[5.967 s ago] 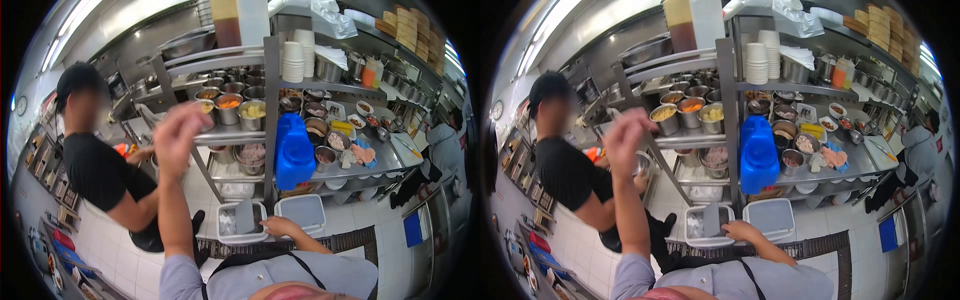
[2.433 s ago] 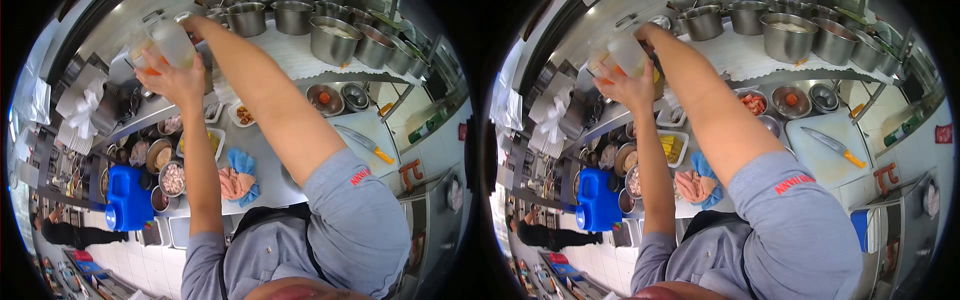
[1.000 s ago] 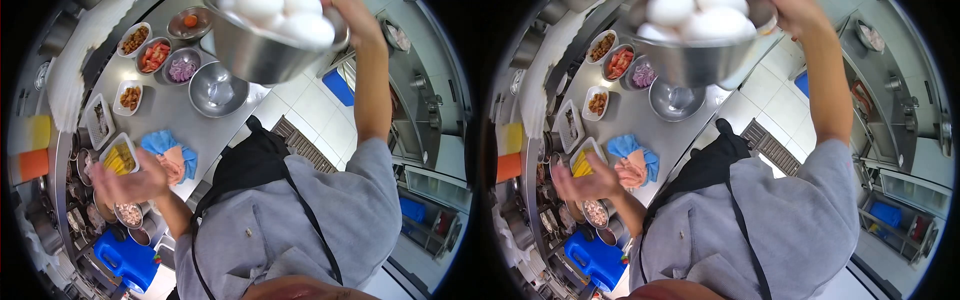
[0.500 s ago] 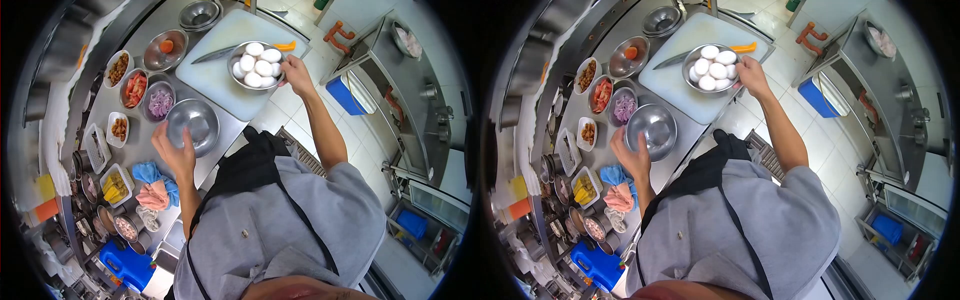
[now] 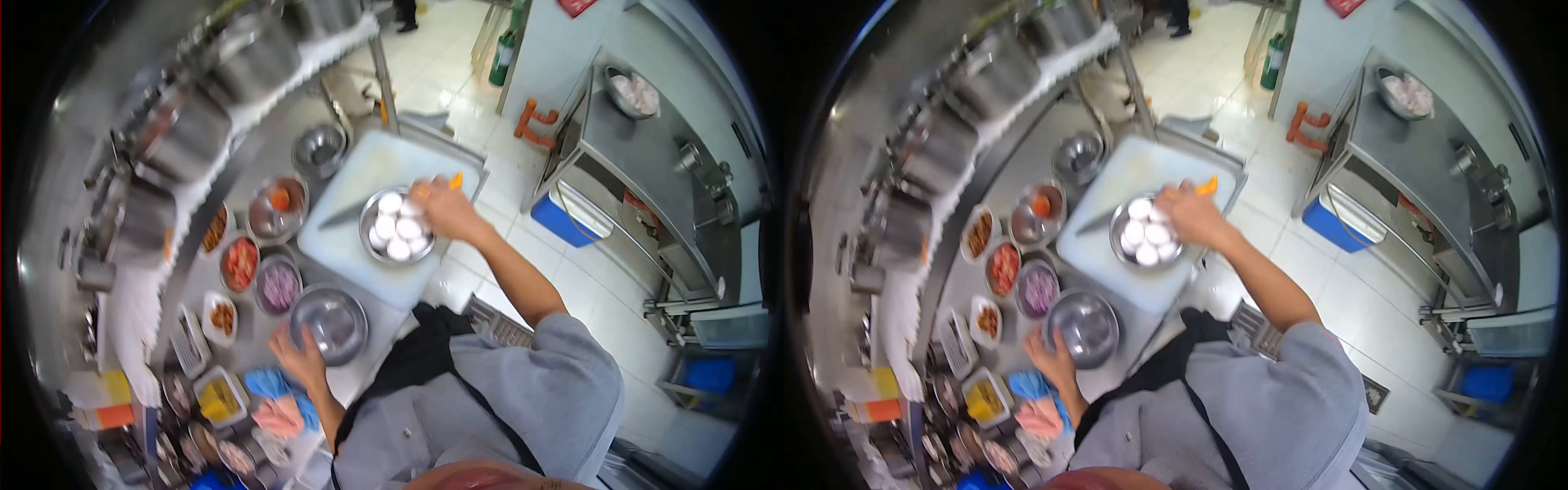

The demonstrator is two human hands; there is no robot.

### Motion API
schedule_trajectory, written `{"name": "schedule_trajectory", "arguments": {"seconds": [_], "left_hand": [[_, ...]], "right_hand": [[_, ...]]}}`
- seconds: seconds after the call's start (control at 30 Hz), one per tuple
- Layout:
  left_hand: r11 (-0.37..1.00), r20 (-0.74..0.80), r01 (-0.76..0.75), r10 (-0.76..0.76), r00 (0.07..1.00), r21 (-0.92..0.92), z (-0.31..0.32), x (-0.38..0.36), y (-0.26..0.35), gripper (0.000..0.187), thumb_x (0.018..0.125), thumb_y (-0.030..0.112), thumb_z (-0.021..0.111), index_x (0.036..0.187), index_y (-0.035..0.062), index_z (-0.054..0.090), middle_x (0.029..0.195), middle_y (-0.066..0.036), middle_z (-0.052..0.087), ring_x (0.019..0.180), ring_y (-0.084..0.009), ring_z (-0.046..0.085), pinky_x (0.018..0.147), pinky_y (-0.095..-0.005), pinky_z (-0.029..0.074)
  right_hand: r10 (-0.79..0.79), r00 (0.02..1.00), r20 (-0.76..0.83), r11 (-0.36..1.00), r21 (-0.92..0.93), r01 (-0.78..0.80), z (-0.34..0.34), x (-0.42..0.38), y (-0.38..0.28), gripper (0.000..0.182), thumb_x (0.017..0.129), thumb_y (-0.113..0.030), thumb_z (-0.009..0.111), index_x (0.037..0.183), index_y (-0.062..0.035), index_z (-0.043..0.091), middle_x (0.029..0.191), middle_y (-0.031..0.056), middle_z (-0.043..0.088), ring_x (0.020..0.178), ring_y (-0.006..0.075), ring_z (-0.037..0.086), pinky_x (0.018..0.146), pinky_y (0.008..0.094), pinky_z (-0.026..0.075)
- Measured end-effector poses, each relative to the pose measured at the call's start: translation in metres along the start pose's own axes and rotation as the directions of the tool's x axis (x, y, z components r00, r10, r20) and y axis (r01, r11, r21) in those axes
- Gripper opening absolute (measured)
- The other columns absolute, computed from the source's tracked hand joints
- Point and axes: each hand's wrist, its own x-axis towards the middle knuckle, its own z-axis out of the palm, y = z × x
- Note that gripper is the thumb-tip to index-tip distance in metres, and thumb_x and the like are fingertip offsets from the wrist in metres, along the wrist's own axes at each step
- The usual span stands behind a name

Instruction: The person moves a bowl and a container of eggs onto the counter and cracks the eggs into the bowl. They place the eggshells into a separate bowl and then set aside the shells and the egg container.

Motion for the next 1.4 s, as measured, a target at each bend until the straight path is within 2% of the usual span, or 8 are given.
{"name": "schedule_trajectory", "arguments": {"seconds": [0.3,0.53,0.63,0.8,0.93,0.97,1.1,1.4], "left_hand": [[0.999,0.124,0.032,-0.035,0.992,0.032,-0.014,-0.009,-0.04,0.037,0.08,0.009,0.071,0.113,-0.0026,0.059,0.11,-0.02,0.054,0.103,-0.0375,0.055,0.092,-0.0439,0.044],[0.97,0.261,0.233,-0.245,0.934,0.074,-0.03,-0.041,-0.062,0.054,0.08,0.015,0.073,0.127,-0.002,0.053,0.106,-0.019,0.056,0.098,-0.0336,0.058,0.087,-0.0423,0.047],[0.967,0.217,0.066,-0.011,0.976,-0.248,-0.008,-0.051,-0.101,0.057,0.082,0.018,0.074,0.128,-0.0058,0.051,0.088,-0.013,0.062,0.076,-0.0221,0.06,0.072,-0.0374,0.05],[0.698,0.517,0.562,-0.312,0.797,-0.445,-0.012,-0.055,-0.099,0.05,0.089,0.004,0.065,0.132,-0.0049,0.041,0.066,-0.002,0.054,0.054,-0.0107,0.052,0.049,-0.0251,0.04],[0.667,0.536,0.605,-0.348,0.769,-0.435,-0.03,-0.06,-0.095,0.046,0.09,0.002,0.064,0.129,-0.0049,0.041,0.067,-0.005,0.058,0.053,-0.0111,0.054,0.05,-0.0239,0.041],[0.667,0.554,0.616,-0.349,0.756,-0.42,-0.035,-0.063,-0.098,0.046,0.09,0.002,0.064,0.129,-0.0051,0.04,0.068,-0.007,0.059,0.053,-0.0113,0.055,0.05,-0.0239,0.042],[0.627,0.6,0.658,-0.354,0.717,-0.416,-0.05,-0.071,-0.099,0.051,0.09,0.006,0.066,0.131,-0.0052,0.037,0.076,-0.01,0.063,0.06,-0.0139,0.058,0.056,-0.0256,0.048],[0.642,0.498,0.602,-0.368,0.785,-0.474,-0.051,-0.074,-0.11,0.052,0.09,0.009,0.067,0.132,-0.0051,0.039,0.09,-0.011,0.064,0.075,-0.0146,0.062,0.067,-0.0264,0.05]], "right_hand": [[-0.096,0.992,0.084,0.969,-0.221,0.112,0.024,0.012,-0.001,0.024,0.074,-0.007,0.065,0.098,-0.004,0.062,0.102,0.0156,0.06,0.098,0.0393,0.059,0.08,0.0443,0.053],[0.203,0.943,-0.264,0.935,0.339,-0.107,-0.037,-0.055,-0.077,0.038,0.084,-0.008,0.067,0.12,-0.0013,0.056,0.116,0.0158,0.05,0.099,0.0318,0.059,0.08,0.0402,0.051],[0.355,0.884,-0.305,0.803,0.583,-0.121,-0.015,-0.105,-0.114,0.046,0.083,-0.005,0.065,0.128,-0.0023,0.055,0.111,0.013,0.054,0.092,0.0224,0.06,0.077,0.0313,0.051],[0.698,0.683,0.216,-0.117,0.975,-0.188,0.061,-0.175,-0.158,0.046,0.085,-0.001,0.065,0.129,0.0032,0.053,0.103,0.0096,0.063,0.086,0.0145,0.06,0.078,0.0292,0.051],[0.702,0.675,0.227,0.155,0.876,-0.456,0.088,-0.196,-0.188,0.046,0.085,-0.002,0.069,0.129,0.0012,0.053,0.107,0.0095,0.061,0.091,0.0151,0.061,0.076,0.0291,0.052],[0.622,0.783,0.008,0.509,0.756,-0.412,0.097,-0.196,-0.193,0.045,0.086,-0.004,0.069,0.128,0.0001,0.053,0.113,0.0121,0.059,0.092,0.0184,0.062,0.076,0.0289,0.052],[0.453,0.845,-0.286,0.787,0.573,-0.228,0.109,-0.182,-0.211,0.044,0.088,-0.008,0.068,0.128,-0.0006,0.051,0.12,0.0216,0.054,0.099,0.0359,0.06,0.082,0.0395,0.053],[0.374,0.88,-0.293,0.842,0.506,-0.19,0.169,-0.189,-0.197,0.048,0.087,-0.01,0.069,0.13,0.0021,0.048,0.124,0.0264,0.051,0.11,0.0423,0.054,0.094,0.0437,0.047]]}}
